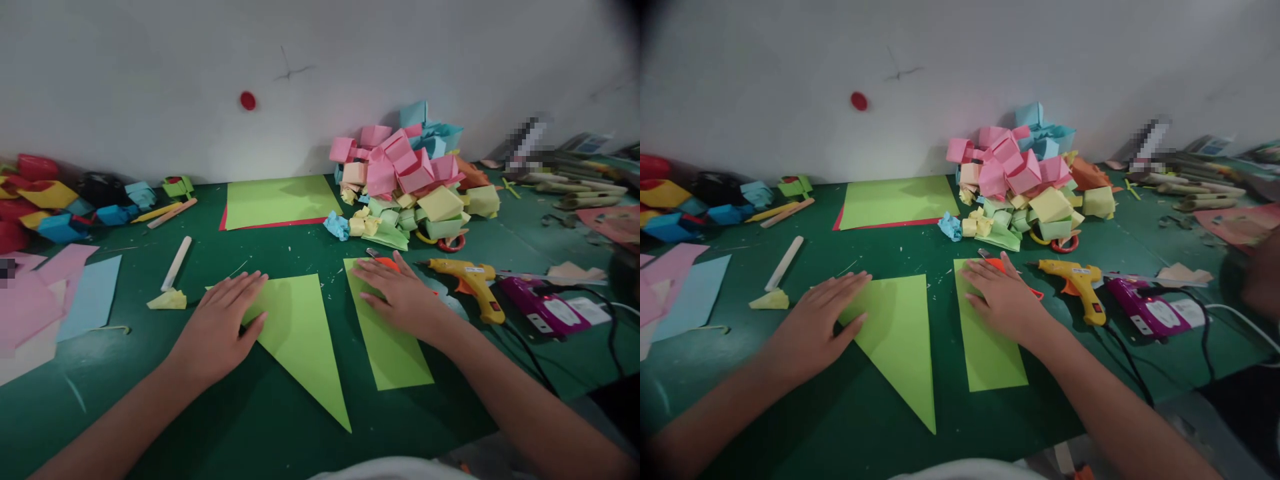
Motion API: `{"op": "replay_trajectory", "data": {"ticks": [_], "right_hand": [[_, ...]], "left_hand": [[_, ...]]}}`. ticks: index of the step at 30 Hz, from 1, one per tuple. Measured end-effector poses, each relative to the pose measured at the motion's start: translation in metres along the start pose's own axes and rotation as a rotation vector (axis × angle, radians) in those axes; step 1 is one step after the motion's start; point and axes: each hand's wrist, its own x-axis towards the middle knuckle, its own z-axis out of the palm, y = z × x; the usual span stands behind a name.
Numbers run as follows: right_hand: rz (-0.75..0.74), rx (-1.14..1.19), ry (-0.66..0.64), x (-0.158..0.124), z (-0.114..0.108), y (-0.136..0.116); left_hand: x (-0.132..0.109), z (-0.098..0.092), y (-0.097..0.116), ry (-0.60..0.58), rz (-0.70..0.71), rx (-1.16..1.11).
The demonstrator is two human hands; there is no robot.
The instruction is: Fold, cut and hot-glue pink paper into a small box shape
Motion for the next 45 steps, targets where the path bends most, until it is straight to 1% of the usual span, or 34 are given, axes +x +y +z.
{"op": "replay_trajectory", "data": {"ticks": [2, 4, 8, 14, 16, 21, 23, 25, 27, 28, 30, 31, 33, 36, 39, 40, 42, 45], "right_hand": [[-0.022, 0.001, -0.018, -0.001, -0.002, 0.005], [-0.057, 0.006, -0.047, -0.001, -0.005, 0.010], [-0.102, 0.023, -0.112, -0.002, -0.009, 0.021], [-0.074, 0.045, -0.050, -0.005, -0.013, 0.033], [-0.065, 0.053, -0.042, -0.008, -0.015, 0.036], [-0.019, 0.035, -0.027, -0.011, -0.019, 0.033], [-0.013, 0.015, -0.032, -0.009, -0.019, 0.031], [-0.015, -0.016, -0.025, -0.006, -0.016, 0.029], [-0.027, -0.047, -0.016, -0.004, -0.013, 0.028], [-0.034, -0.057, -0.015, -0.003, -0.011, 0.028], [-0.047, -0.066, -0.020, -0.002, -0.008, 0.029], [-0.051, -0.067, -0.019, -0.002, -0.008, 0.029], [-0.049, -0.061, -0.012, -0.003, -0.009, 0.029], [-0.048, -0.033, -0.003, -0.004, -0.013, 0.027], [-0.043, 0.005, 0.007, -0.003, -0.017, 0.026], [-0.032, 0.012, 0.020, -0.002, -0.017, 0.026], [0.014, 0.002, 0.062, 0.000, -0.016, 0.026], [0.116, -0.077, 0.129, 0.005, -0.012, 0.029]], "left_hand": [[-0.001, 0.001, 0.004, -0.033, -0.006, -0.007], [-0.001, 0.002, 0.007, -0.038, -0.016, -0.014], [-0.001, 0.001, 0.007, 0.021, -0.020, -0.083], [0.002, -0.010, 0.006, 0.134, 0.090, -0.425], [0.002, -0.015, 0.006, 0.225, 0.071, -0.448], [0.000, -0.017, 0.007, 0.540, -0.112, -0.349], [-0.002, -0.017, 0.008, 0.634, -0.107, -0.356], [-0.004, -0.019, 0.011, 0.681, -0.021, -0.385], [-0.004, -0.022, 0.015, 0.663, 0.137, -0.409], [-0.004, -0.024, 0.017, 0.623, 0.231, -0.424], [-0.004, -0.027, 0.020, 0.506, 0.400, -0.452], [-0.004, -0.027, 0.021, 0.442, 0.459, -0.468], [-0.006, -0.026, 0.023, 0.366, 0.533, -0.501], [-0.010, -0.023, 0.023, 0.290, 0.594, -0.551], [-0.012, -0.021, 0.020, 0.178, 0.611, -0.591], [-0.012, -0.021, 0.019, 0.158, 0.610, -0.594], [-0.010, -0.019, 0.017, 0.144, 0.605, -0.590], [-0.005, -0.016, 0.018, 0.147, 0.580, -0.543]]}}
